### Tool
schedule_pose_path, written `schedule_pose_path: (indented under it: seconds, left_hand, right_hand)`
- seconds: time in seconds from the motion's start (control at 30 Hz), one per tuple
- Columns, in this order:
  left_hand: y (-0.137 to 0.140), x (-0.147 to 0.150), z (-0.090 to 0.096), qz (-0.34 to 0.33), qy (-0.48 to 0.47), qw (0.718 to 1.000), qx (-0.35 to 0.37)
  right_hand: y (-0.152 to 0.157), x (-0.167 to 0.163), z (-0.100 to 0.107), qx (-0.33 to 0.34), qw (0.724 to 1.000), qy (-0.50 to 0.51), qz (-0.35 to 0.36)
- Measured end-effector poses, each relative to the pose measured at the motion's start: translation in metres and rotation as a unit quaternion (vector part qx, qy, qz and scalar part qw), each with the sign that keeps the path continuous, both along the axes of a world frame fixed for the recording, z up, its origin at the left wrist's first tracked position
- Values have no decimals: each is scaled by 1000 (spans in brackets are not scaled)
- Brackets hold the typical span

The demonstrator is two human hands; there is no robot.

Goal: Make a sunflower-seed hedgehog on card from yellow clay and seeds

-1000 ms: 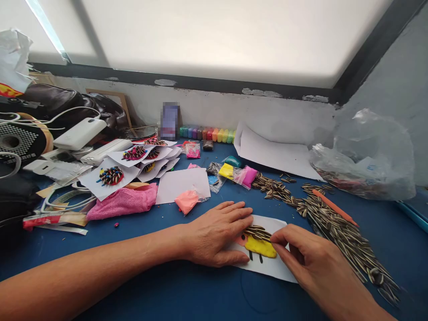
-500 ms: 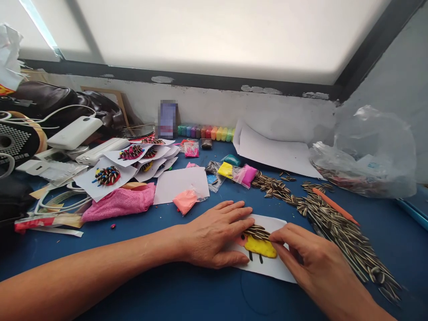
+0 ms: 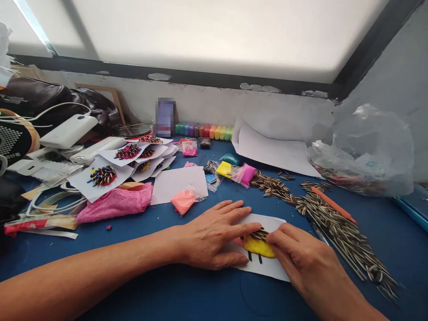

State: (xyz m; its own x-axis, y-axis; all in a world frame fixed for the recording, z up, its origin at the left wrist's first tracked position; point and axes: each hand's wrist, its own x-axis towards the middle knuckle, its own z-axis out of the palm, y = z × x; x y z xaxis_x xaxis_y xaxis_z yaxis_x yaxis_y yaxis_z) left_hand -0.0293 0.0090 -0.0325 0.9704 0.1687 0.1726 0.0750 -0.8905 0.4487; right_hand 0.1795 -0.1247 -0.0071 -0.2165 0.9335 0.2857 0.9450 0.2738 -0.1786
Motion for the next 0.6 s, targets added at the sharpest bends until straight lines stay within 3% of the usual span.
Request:
schedule_pose_path:
  seconds: [0.27,0.43,0.6]
  left_hand:
    - [-1,0,5,0,20,1000,1]
    - [0,0,6,2,24,1000,-10]
    - [0,1,9,3,34,999,-17]
  right_hand:
    - [-1,1,8,30,999,-15,-23]
    - [1,18,19,87,991,-24,-94]
    - [5,47,7,107,977,-88,-161]
